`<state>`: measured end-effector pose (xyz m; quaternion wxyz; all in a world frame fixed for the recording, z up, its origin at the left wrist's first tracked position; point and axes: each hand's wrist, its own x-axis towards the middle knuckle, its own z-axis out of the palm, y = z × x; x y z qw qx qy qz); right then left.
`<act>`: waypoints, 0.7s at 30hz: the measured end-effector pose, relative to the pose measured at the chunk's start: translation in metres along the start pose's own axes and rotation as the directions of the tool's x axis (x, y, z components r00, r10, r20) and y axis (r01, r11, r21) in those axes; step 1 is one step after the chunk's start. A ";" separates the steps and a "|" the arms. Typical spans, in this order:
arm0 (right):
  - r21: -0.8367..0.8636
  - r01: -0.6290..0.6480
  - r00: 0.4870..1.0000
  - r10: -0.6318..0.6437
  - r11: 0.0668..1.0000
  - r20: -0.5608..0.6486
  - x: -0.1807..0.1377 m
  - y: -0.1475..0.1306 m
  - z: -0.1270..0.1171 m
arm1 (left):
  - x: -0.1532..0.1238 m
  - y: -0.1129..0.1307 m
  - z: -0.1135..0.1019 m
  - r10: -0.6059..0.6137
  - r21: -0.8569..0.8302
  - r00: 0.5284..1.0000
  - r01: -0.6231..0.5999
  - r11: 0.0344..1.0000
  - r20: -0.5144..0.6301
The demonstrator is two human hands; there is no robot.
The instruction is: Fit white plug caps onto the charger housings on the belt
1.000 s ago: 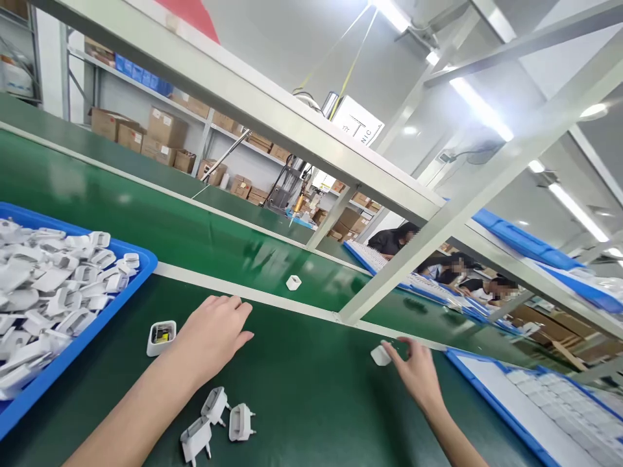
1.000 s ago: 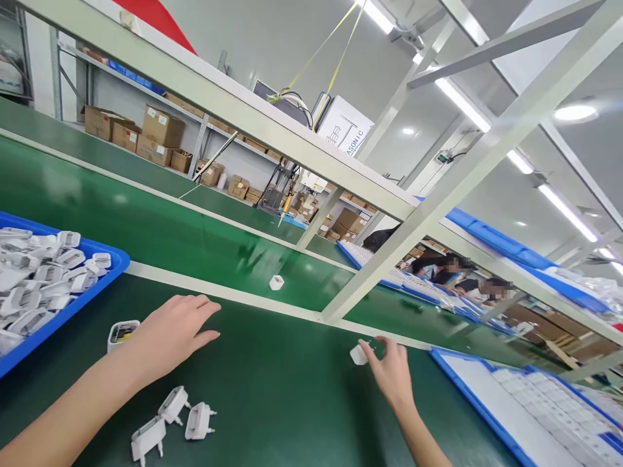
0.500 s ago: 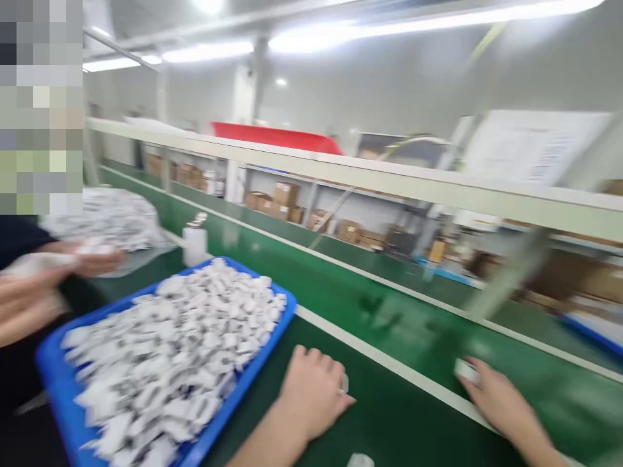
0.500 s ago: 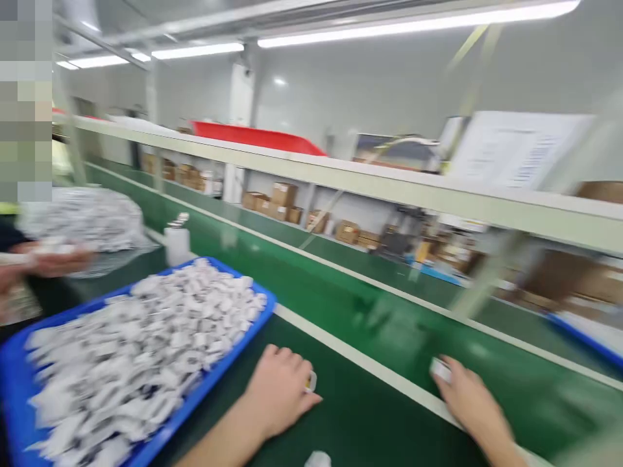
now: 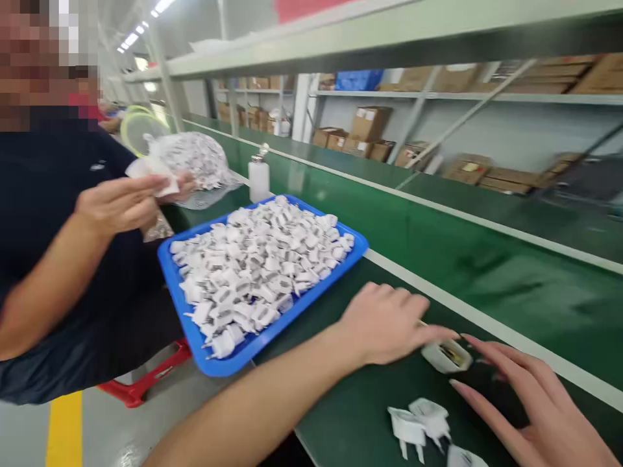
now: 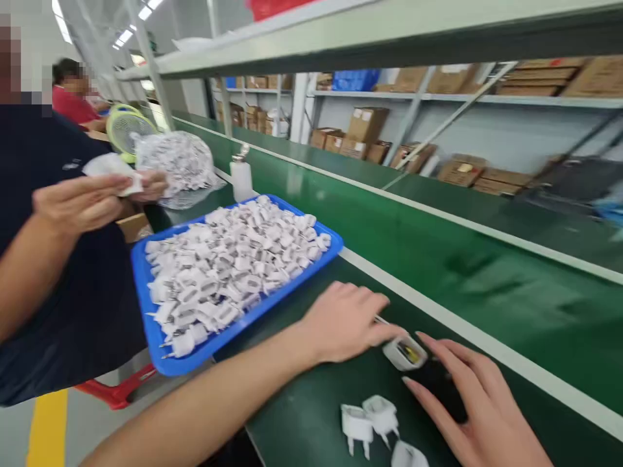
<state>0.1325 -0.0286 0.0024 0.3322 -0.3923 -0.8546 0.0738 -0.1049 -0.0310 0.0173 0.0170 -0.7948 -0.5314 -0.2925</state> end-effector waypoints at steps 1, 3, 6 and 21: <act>-0.020 0.040 0.999 -0.039 0.999 0.006 -0.005 -0.016 -0.011 | -0.002 0.001 -0.004 -0.053 -0.062 0.996 0.049 0.997 -0.068; -0.015 0.186 0.974 -0.183 0.982 0.132 -0.015 -0.046 -0.028 | -0.009 0.001 -0.010 -0.093 -0.158 0.988 0.074 0.985 -0.119; -0.028 0.322 0.872 -0.284 0.946 0.399 -0.026 -0.077 -0.030 | -0.019 -0.001 -0.014 -0.073 -0.284 0.986 0.028 0.959 -0.151; 0.561 -0.528 0.848 0.428 0.637 0.313 -0.011 -0.032 -0.038 | -0.017 0.021 0.001 0.244 -0.034 0.956 -0.241 0.970 0.165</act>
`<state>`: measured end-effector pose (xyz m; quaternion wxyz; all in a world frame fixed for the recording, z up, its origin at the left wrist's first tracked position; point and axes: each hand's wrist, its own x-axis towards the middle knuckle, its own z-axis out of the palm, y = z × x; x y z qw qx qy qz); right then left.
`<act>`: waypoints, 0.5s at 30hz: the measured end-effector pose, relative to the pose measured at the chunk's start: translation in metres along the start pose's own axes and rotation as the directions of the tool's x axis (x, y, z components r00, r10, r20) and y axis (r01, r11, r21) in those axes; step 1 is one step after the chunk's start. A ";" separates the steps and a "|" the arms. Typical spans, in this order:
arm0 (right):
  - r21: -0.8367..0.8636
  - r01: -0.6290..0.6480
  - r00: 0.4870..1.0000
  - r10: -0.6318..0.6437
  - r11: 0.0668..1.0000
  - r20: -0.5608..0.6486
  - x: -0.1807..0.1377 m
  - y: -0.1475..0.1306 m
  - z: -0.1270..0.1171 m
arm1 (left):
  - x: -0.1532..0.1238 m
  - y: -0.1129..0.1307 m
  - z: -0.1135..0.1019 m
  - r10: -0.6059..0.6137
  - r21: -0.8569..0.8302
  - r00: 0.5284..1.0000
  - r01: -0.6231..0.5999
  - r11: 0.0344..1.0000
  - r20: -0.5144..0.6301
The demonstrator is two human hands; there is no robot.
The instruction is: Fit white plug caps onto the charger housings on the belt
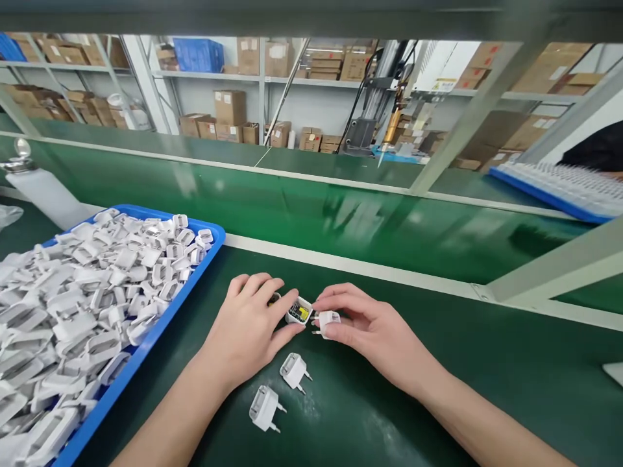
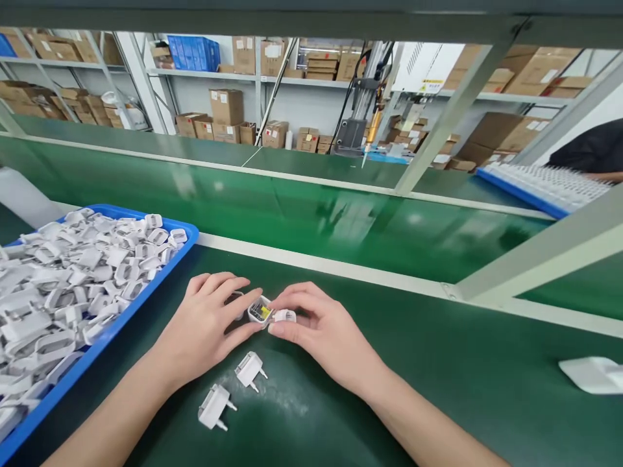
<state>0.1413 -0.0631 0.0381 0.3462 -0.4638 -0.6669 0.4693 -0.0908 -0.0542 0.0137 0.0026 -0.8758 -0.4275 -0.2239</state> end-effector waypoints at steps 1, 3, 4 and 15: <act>0.035 -0.022 0.999 0.023 0.999 -0.024 0.001 0.000 0.001 | 0.000 0.001 0.000 -0.003 -0.002 1.000 0.003 1.000 0.009; 0.083 -0.031 0.996 0.038 0.996 -0.081 0.003 -0.002 0.002 | 0.000 0.005 0.001 -0.009 -0.020 1.000 0.009 1.000 0.010; 0.105 -0.025 0.994 0.037 0.994 -0.105 0.004 -0.002 0.004 | 0.001 0.007 0.002 -0.007 -0.030 1.000 0.007 1.000 0.006; 0.163 0.043 0.993 -0.023 0.986 -0.119 -0.006 0.003 0.018 | -0.002 0.026 0.012 0.107 -0.146 0.994 -0.108 0.983 -0.019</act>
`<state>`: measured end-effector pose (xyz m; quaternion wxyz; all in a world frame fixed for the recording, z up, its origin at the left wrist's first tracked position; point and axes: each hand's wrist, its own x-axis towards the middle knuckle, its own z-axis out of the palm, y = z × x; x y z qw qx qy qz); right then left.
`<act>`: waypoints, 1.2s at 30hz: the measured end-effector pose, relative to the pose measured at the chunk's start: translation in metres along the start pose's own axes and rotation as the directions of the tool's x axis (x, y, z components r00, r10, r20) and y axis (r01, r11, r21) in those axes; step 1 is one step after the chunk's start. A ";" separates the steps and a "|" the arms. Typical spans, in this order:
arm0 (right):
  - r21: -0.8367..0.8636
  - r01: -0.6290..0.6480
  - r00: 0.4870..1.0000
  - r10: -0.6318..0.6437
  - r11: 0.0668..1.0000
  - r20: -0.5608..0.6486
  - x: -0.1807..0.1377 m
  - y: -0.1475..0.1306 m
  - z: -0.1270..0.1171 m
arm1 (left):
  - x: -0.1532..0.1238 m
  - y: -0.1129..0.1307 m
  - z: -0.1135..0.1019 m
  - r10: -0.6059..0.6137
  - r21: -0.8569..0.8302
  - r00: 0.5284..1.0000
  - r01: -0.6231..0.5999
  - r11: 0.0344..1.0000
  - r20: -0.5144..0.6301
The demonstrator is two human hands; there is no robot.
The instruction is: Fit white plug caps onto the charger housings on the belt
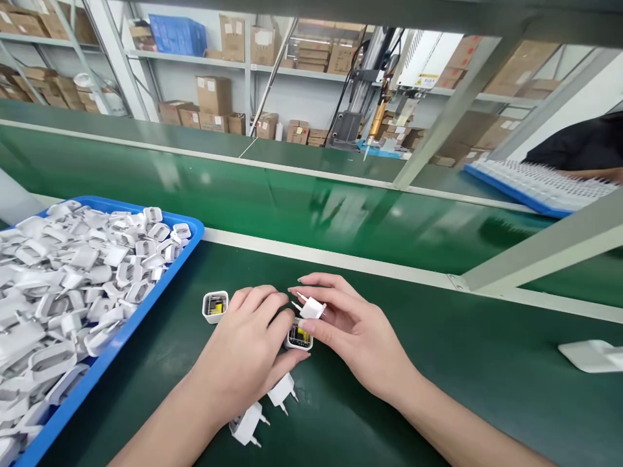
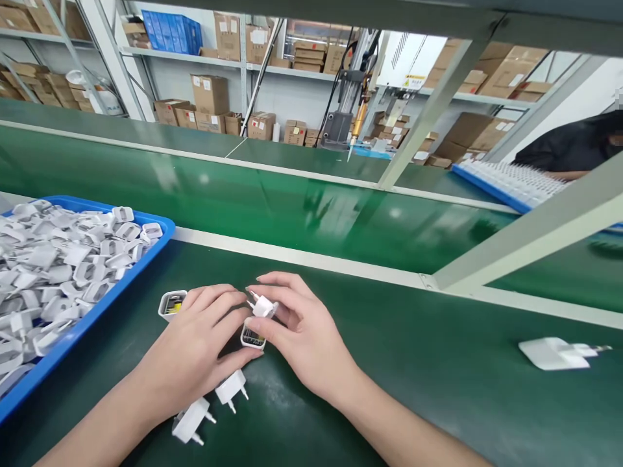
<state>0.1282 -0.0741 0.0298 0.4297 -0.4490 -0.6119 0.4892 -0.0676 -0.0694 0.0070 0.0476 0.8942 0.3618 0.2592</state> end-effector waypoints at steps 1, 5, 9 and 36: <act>0.012 0.029 1.000 -0.029 1.000 0.001 -0.001 0.001 0.002 | -0.001 0.000 0.002 0.007 -0.013 1.000 -0.007 1.000 -0.012; -0.055 0.092 0.995 -0.089 0.994 0.046 -0.003 0.009 0.006 | -0.003 -0.002 0.008 -0.006 -0.069 0.999 0.003 0.998 -0.052; -0.319 0.058 0.996 -0.031 0.946 0.089 -0.001 0.013 0.001 | -0.005 -0.003 0.011 -0.068 -0.143 0.997 0.062 0.988 -0.035; -0.586 0.298 0.954 -0.251 0.754 0.162 -0.006 -0.005 -0.009 | -0.003 -0.004 0.011 -0.087 -0.183 0.992 0.068 0.981 -0.095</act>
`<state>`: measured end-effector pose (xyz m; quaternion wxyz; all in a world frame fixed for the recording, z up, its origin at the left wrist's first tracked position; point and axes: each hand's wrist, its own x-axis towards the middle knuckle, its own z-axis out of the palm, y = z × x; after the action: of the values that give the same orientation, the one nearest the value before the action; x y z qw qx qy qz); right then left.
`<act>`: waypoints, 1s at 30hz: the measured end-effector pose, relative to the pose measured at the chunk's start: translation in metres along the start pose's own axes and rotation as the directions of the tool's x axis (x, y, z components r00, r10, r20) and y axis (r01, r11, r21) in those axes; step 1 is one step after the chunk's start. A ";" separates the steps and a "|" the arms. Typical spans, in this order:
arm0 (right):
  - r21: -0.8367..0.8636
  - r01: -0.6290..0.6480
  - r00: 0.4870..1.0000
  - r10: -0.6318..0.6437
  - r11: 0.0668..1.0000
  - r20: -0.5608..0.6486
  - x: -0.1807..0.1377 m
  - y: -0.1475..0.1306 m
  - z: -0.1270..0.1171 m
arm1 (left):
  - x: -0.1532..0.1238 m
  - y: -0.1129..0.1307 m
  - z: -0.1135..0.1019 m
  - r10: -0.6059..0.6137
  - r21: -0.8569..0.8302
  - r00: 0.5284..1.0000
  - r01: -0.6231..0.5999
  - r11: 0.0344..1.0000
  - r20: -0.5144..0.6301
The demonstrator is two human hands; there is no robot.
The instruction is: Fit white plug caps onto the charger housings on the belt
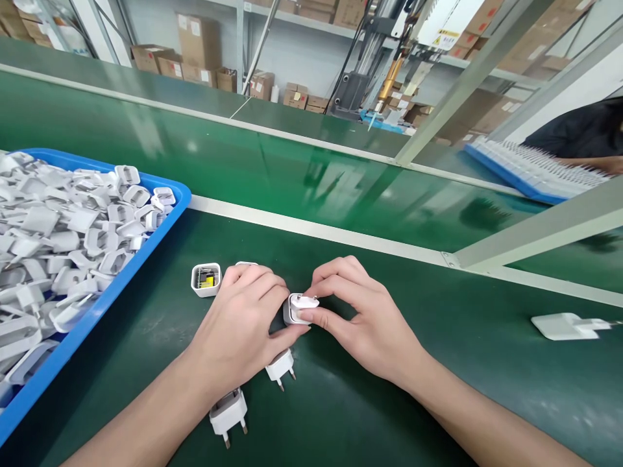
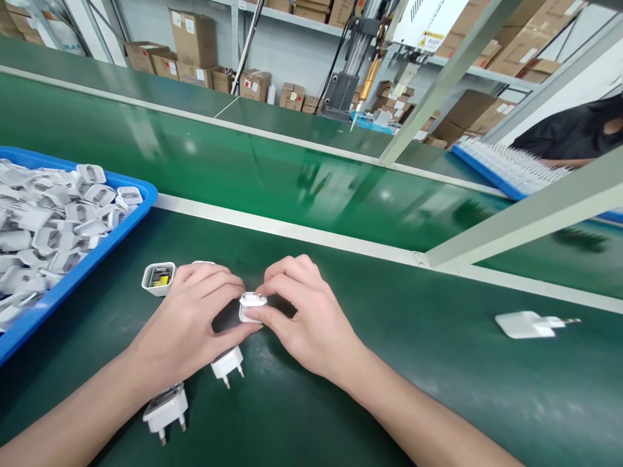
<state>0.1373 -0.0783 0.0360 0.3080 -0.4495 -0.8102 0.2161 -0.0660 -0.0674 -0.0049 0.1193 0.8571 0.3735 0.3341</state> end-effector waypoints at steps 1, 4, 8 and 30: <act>0.020 -0.006 1.000 0.006 1.000 -0.010 0.000 0.001 0.001 | 0.000 0.000 0.000 0.000 0.002 1.000 0.000 1.000 0.000; 0.049 -0.008 1.000 0.009 0.999 -0.019 0.000 0.002 0.001 | 0.000 0.000 0.001 0.008 0.014 1.000 -0.008 1.000 -0.008; -0.004 0.009 1.000 -0.009 1.000 0.025 0.001 0.000 -0.001 | -0.001 0.000 0.002 0.025 0.014 0.999 -0.024 1.000 -0.033; -0.191 0.044 0.985 -0.011 0.981 0.171 0.009 -0.010 -0.011 | 0.002 -0.002 0.004 -0.011 -0.058 1.000 0.010 0.998 -0.015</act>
<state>0.1350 -0.0749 0.0527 0.1957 -0.4462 -0.8567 0.1693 -0.0639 -0.0645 -0.0078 0.1432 0.8486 0.3691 0.3508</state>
